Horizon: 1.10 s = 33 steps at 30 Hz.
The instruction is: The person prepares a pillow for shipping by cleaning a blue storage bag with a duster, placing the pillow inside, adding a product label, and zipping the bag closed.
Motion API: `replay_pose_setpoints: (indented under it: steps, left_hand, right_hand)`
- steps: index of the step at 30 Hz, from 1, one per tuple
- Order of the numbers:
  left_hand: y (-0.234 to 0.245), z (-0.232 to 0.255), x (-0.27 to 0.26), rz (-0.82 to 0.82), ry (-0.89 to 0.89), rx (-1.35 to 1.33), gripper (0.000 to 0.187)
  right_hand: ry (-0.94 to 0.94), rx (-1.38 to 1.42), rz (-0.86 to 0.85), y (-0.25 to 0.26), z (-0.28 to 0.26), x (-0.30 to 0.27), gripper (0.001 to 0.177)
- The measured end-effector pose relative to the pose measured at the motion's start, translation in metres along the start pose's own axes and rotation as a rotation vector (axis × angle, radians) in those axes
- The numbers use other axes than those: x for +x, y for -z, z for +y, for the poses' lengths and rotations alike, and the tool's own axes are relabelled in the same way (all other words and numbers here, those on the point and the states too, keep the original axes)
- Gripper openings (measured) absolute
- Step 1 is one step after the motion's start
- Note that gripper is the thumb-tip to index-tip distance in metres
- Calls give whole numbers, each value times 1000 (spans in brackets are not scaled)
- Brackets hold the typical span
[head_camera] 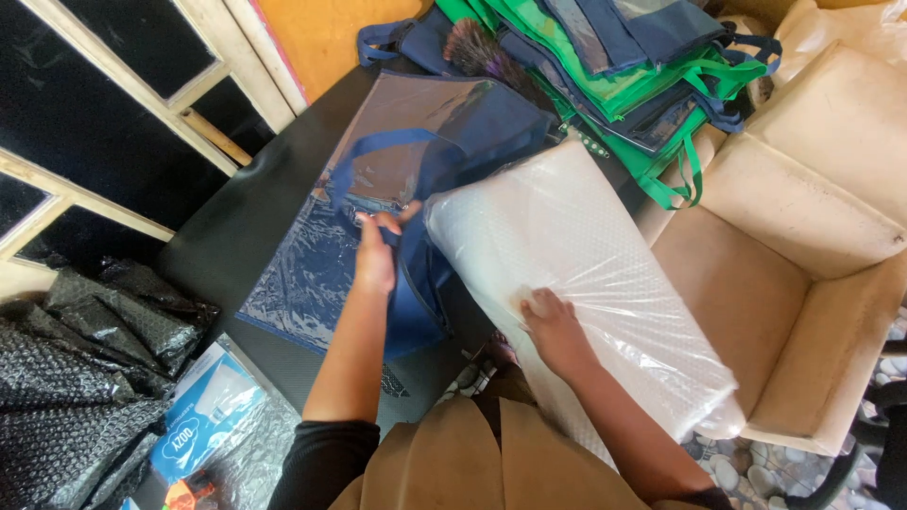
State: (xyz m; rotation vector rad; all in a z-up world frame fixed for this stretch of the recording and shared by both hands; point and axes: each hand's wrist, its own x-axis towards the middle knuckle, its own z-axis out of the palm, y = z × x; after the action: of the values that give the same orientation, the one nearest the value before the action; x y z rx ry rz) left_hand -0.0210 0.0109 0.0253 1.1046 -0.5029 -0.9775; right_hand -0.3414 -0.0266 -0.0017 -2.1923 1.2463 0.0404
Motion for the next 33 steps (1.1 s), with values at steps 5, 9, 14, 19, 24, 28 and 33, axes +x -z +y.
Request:
replay_pose_setpoints:
  steps: [5, 9, 14, 19, 24, 28, 33]
  left_hand:
    - [-5, -44, -30, -199, -14, 558, 74]
    - [4, -115, -38, 66, -422, 781, 40]
    - [9, -169, -66, 220, -207, 1195, 90]
    - [37, -236, -74, 167, -46, 1567, 72]
    - [48, -190, -124, 90, 104, 1598, 66]
    - [88, -173, -149, 351, 100, 1535, 44]
    - [136, -159, -149, 514, 173, 827, 21]
  right_hand:
    - [330, -418, 177, -35, 13, 69, 36]
    - [278, -247, 328, -8, -27, 109, 32]
    - [104, -80, 347, 0, -75, 140, 38]
    - [-62, 39, 169, 19, -102, 157, 39]
    - [-123, 11, 162, 35, -114, 210, 48]
    - [-10, -153, 251, 43, -140, 255, 34]
    - [213, -94, 440, -14, -128, 306, 22]
